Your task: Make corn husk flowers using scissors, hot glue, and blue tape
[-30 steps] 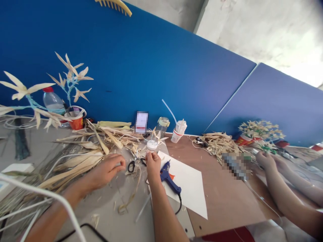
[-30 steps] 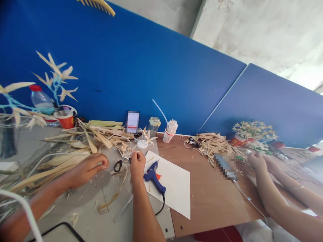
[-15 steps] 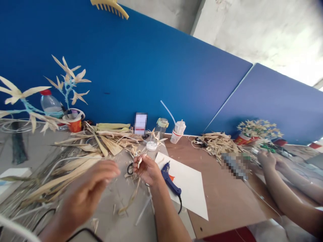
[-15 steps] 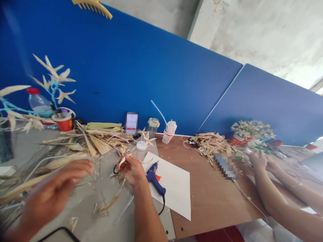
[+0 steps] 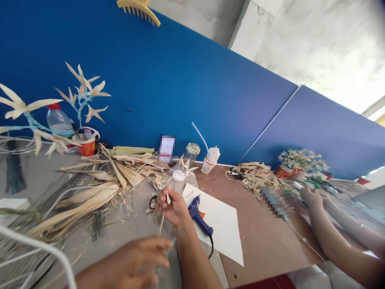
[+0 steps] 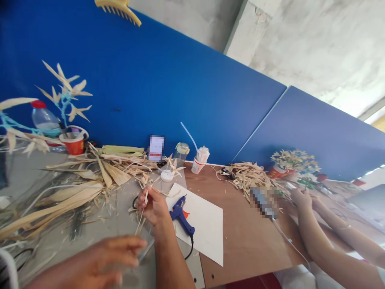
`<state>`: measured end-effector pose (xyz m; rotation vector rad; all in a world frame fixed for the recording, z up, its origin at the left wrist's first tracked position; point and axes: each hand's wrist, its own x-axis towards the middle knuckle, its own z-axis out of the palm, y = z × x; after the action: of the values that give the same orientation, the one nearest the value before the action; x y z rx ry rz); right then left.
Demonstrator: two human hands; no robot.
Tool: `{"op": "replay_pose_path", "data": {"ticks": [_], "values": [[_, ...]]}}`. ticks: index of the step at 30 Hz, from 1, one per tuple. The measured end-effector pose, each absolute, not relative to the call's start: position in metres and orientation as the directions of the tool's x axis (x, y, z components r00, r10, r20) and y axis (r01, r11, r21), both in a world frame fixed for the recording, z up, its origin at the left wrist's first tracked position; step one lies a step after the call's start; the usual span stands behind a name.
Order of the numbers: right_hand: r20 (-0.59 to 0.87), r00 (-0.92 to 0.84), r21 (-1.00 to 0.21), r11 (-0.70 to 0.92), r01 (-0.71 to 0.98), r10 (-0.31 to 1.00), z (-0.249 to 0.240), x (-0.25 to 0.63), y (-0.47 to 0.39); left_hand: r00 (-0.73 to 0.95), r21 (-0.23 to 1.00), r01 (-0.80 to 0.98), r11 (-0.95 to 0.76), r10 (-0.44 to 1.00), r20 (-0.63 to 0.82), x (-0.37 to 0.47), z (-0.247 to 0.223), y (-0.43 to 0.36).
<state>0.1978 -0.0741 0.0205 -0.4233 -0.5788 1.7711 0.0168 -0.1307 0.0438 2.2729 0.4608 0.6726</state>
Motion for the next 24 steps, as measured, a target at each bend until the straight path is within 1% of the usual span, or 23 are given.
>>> {"op": "replay_pose_path", "data": {"ticks": [2, 3, 4, 5, 6, 7, 9, 11, 13, 16, 19, 22, 24], "values": [[0.063, -0.246, -0.593, -0.162, -0.789, 0.967, 0.023, 0.198, -0.076, 0.552, 0.872, 0.176, -0.456, 0.78, 0.296, 0.007, 0.058, -0.102], [0.092, -0.241, -0.598, -0.14, -0.789, 0.966, 0.023, 0.197, -0.076, 0.41, 0.919, 0.173, -0.354, 0.874, 0.26, 0.006, 0.063, -0.087], [0.118, -0.241, -0.605, -0.122, -0.786, 0.963, 0.024, 0.196, -0.077, 0.281, 0.954, 0.14, -0.266, 0.934, 0.219, 0.007, 0.065, -0.071], [0.141, -0.247, -0.615, -0.11, -0.781, 0.959, 0.023, 0.195, -0.078, 0.185, 0.981, 0.062, -0.185, 0.968, 0.171, 0.009, 0.065, -0.058], [0.158, -0.256, -0.625, -0.104, -0.774, 0.954, 0.023, 0.192, -0.079, 0.159, 0.996, -0.035, -0.082, 0.983, 0.087, 0.013, 0.063, -0.046], [0.167, -0.274, -0.635, -0.109, -0.765, 0.947, 0.022, 0.19, -0.08, 0.168, 0.99, -0.14, 0.014, 0.986, 0.009, 0.018, 0.059, -0.038], [0.166, -0.33, -0.657, -0.146, -0.739, 0.929, 0.018, 0.183, -0.081, 0.217, 0.917, -0.364, 0.161, 0.973, -0.085, 0.027, 0.051, -0.029], [0.153, -0.405, -0.689, -0.196, -0.698, 0.902, 0.014, 0.176, -0.082, 0.262, 0.831, -0.517, 0.205, 0.962, -0.074, 0.033, 0.045, -0.027], [0.13, -0.477, -0.724, -0.246, -0.644, 0.869, 0.011, 0.169, -0.083, 0.265, 0.773, -0.602, 0.2, 0.963, -0.043, 0.032, 0.042, -0.027], [0.058, -0.544, -0.779, -0.303, -0.549, 0.837, 0.006, 0.161, -0.086, 0.218, 0.736, -0.659, 0.155, 0.976, -0.01, 0.025, 0.042, -0.023], [-0.041, -0.616, -0.829, -0.371, -0.419, 0.787, 0.002, 0.155, -0.09, 0.146, 0.696, -0.713, 0.083, 0.989, 0.031, 0.016, 0.042, -0.018], [-0.086, -0.727, -0.864, -0.413, -0.286, 0.682, 0.001, 0.153, -0.093, 0.119, 0.666, -0.743, 0.065, 0.992, 0.036, 0.01, 0.041, -0.016], [-0.077, -0.788, -0.895, -0.391, -0.215, 0.61, 0.004, 0.156, -0.094, 0.145, 0.656, -0.747, 0.106, 0.989, 0.005, 0.008, 0.041, -0.017]]}}
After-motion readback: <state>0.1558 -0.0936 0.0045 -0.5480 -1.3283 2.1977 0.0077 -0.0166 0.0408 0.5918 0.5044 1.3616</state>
